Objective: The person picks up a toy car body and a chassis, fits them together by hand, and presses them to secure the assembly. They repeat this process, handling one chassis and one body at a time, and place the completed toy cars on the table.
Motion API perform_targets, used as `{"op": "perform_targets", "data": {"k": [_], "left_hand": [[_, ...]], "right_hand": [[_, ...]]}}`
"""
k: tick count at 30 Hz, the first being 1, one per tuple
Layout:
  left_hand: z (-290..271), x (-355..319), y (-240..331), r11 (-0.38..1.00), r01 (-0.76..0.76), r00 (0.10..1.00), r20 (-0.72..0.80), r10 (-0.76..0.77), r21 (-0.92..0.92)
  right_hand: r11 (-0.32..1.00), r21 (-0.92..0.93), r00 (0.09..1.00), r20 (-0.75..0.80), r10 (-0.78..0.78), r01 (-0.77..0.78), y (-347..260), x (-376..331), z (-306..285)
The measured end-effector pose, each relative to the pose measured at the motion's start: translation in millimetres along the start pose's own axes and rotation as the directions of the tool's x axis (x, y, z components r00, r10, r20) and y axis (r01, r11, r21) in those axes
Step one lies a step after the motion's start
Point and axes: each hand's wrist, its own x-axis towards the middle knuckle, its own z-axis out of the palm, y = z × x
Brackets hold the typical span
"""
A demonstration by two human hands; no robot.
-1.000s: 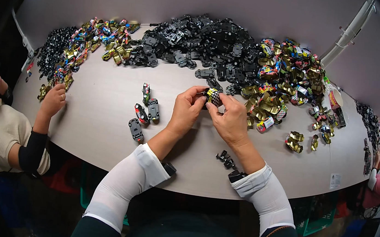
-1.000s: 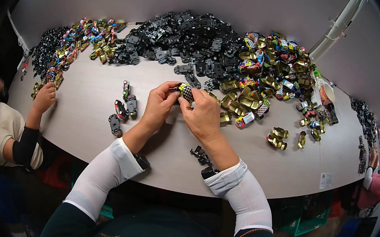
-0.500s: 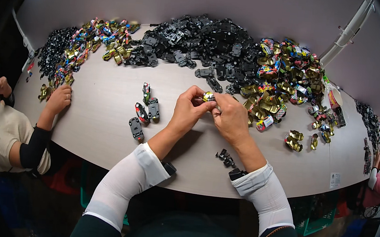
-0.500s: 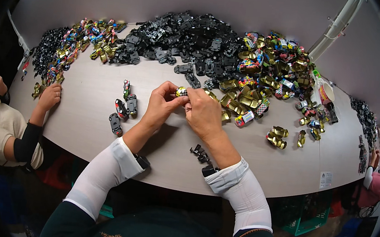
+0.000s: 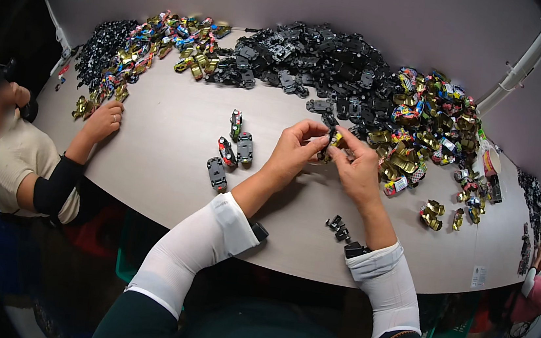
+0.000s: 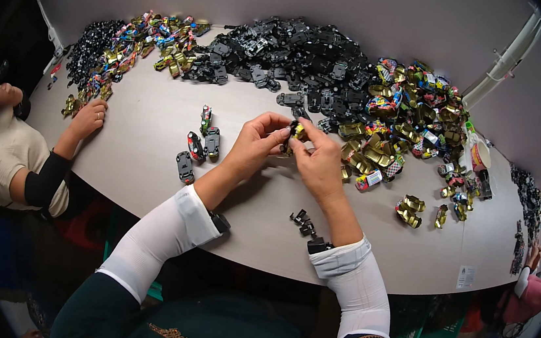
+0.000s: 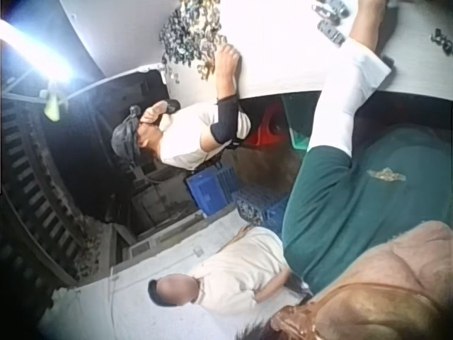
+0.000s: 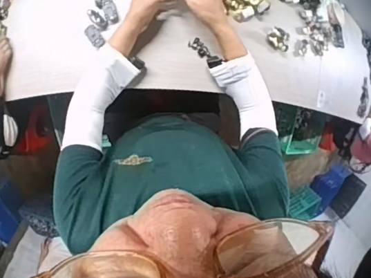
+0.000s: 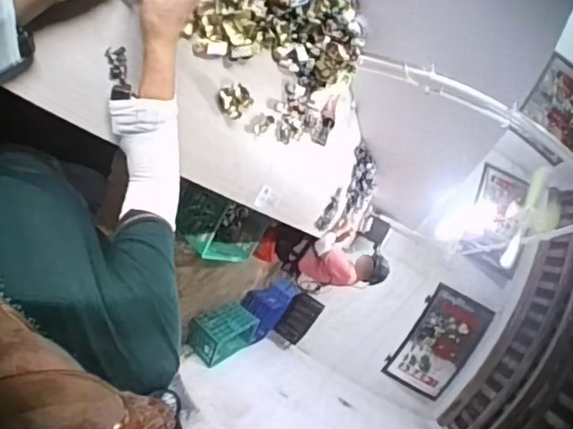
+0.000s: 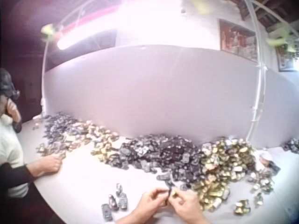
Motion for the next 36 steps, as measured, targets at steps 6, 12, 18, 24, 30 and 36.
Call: {"op": "perform_targets", "data": {"k": [6,12,18,24,30,36], "left_hand": [[-5.9,1.5,-3.5,0.994,0.075,0.997,-0.003,-0.076,-0.079],[-5.8,1.4,-7.2,0.991,0.062,0.998,0.039,-0.058,-0.121],[-12.5,3.7,4.0,0.978,0.197,0.977,0.099,-0.190,-0.073],[-19.0,7.0,9.6,0.972,0.229,0.966,0.110,-0.234,0.058],[-14.7,2.0,11.3,0.976,0.206,0.968,0.164,-0.193,-0.066],[3.0,-5.0,25.9,0.953,0.299,0.943,0.163,-0.289,-0.041]], "right_hand": [[0.940,-0.294,0.985,0.035,-0.171,0.174,-2.3,0.2,2.3],[0.876,-0.448,0.984,0.095,-0.154,0.180,-3.4,-0.8,0.3],[0.921,-0.309,0.968,0.163,-0.193,0.236,8.5,2.4,-4.0],[0.998,-0.021,0.988,0.142,0.067,-0.064,-1.8,5.6,-15.9],[0.567,0.422,0.707,0.455,0.542,-0.707,0.7,12.5,-36.9],[0.656,0.371,0.753,0.361,0.550,-0.657,-2.9,6.8,-27.5]]}}
